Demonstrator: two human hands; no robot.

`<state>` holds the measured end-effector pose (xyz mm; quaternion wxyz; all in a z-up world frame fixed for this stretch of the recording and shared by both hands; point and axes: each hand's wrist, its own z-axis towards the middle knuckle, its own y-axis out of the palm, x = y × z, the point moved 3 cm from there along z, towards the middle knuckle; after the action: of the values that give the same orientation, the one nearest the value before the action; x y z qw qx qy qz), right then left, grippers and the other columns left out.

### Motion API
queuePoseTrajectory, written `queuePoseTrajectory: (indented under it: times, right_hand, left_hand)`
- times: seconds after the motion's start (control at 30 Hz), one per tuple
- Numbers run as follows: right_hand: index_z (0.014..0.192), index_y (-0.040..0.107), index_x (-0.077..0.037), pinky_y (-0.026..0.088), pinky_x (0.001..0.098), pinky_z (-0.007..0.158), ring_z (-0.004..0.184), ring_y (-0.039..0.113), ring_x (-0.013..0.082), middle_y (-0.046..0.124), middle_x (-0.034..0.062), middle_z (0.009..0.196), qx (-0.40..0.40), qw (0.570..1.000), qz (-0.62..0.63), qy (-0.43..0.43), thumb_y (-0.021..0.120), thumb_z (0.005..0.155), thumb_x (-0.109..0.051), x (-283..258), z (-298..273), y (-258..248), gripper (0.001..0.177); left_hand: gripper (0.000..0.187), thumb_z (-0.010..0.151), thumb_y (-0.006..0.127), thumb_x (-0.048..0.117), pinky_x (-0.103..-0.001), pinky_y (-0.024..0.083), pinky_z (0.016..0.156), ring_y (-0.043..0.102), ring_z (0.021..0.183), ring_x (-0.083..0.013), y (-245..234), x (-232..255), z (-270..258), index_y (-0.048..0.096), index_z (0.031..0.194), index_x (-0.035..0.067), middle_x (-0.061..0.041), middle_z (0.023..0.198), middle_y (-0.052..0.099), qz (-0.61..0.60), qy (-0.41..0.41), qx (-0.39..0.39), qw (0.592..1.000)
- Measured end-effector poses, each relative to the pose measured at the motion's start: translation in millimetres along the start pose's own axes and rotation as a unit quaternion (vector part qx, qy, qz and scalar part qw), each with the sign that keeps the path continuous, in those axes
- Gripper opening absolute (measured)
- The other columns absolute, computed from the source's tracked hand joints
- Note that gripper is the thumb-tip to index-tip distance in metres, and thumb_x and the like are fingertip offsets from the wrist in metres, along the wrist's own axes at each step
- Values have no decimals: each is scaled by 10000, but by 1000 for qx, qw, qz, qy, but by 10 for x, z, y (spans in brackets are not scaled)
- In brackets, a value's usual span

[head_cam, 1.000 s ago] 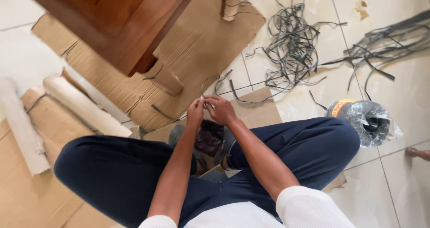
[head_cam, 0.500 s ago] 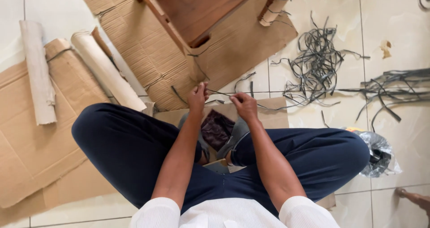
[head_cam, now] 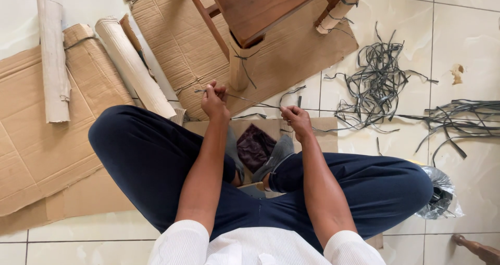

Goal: Wiping a wooden chair with a cloth and wrapping its legs with protective paper and straps.

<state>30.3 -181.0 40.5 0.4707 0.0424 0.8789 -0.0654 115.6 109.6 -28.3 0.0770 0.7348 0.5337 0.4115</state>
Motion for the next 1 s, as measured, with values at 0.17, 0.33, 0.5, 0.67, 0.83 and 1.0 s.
queuePoseTrajectory:
  times: [0.17, 0.33, 0.5, 0.67, 0.83, 1.0]
  right_hand:
    - [859, 720, -99, 412, 233, 562, 642, 549, 47, 659, -41, 737, 18, 1000, -2, 0, 747, 941, -331, -64, -34, 54, 247]
    - [790, 703, -81, 343, 259, 491, 547, 452, 54, 557, -43, 634, 66, 996, -56, -10, 707, 985, -391, -56, -18, 94, 366]
    - [690, 602, -102, 273, 283, 461, 504, 352, 60, 445, -63, 575, 122, 992, -41, -18, 680, 1008, -468, -36, 39, 57, 491]
    - [670, 518, -164, 296, 283, 455, 491, 388, 93, 445, -43, 587, 91, 983, 155, 37, 707, 978, -487, 9, 141, -26, 485]
    - [672, 526, -177, 402, 253, 526, 626, 568, 86, 640, -18, 788, 27, 930, 363, 58, 684, 973, -474, -191, 127, 20, 451]
    - [853, 703, -96, 525, 237, 635, 784, 673, 107, 735, 39, 911, -35, 860, 509, 15, 701, 1027, -388, -94, 312, -46, 341]
  left_hand:
    - [318, 1070, 485, 329, -275, 437, 495, 459, 533, -82, -77, 7, 24, 670, 1095, 71, 47, 642, 452, 37, 20, 17, 999]
    - [355, 1071, 468, 336, -263, 289, 383, 311, 450, -56, -51, 48, -48, 678, 1071, 51, 71, 596, 344, 85, 41, -6, 996]
    - [369, 1062, 555, 304, -256, 281, 535, 339, 582, -44, -23, -26, -38, 787, 973, 31, 92, 655, 376, 261, 119, -40, 957]
    - [379, 1055, 558, 316, -259, 357, 587, 413, 628, -42, 82, -16, -266, 814, 962, 53, 99, 684, 462, 315, 111, -67, 940]
    - [373, 1042, 550, 333, -278, 317, 540, 369, 571, -62, -75, -272, -201, 817, 963, 85, 76, 627, 443, 377, 88, -66, 920]
    - [331, 1010, 581, 307, -285, 384, 554, 465, 578, -58, -108, -388, -370, 831, 977, 93, 68, 633, 576, 447, 96, -111, 882]
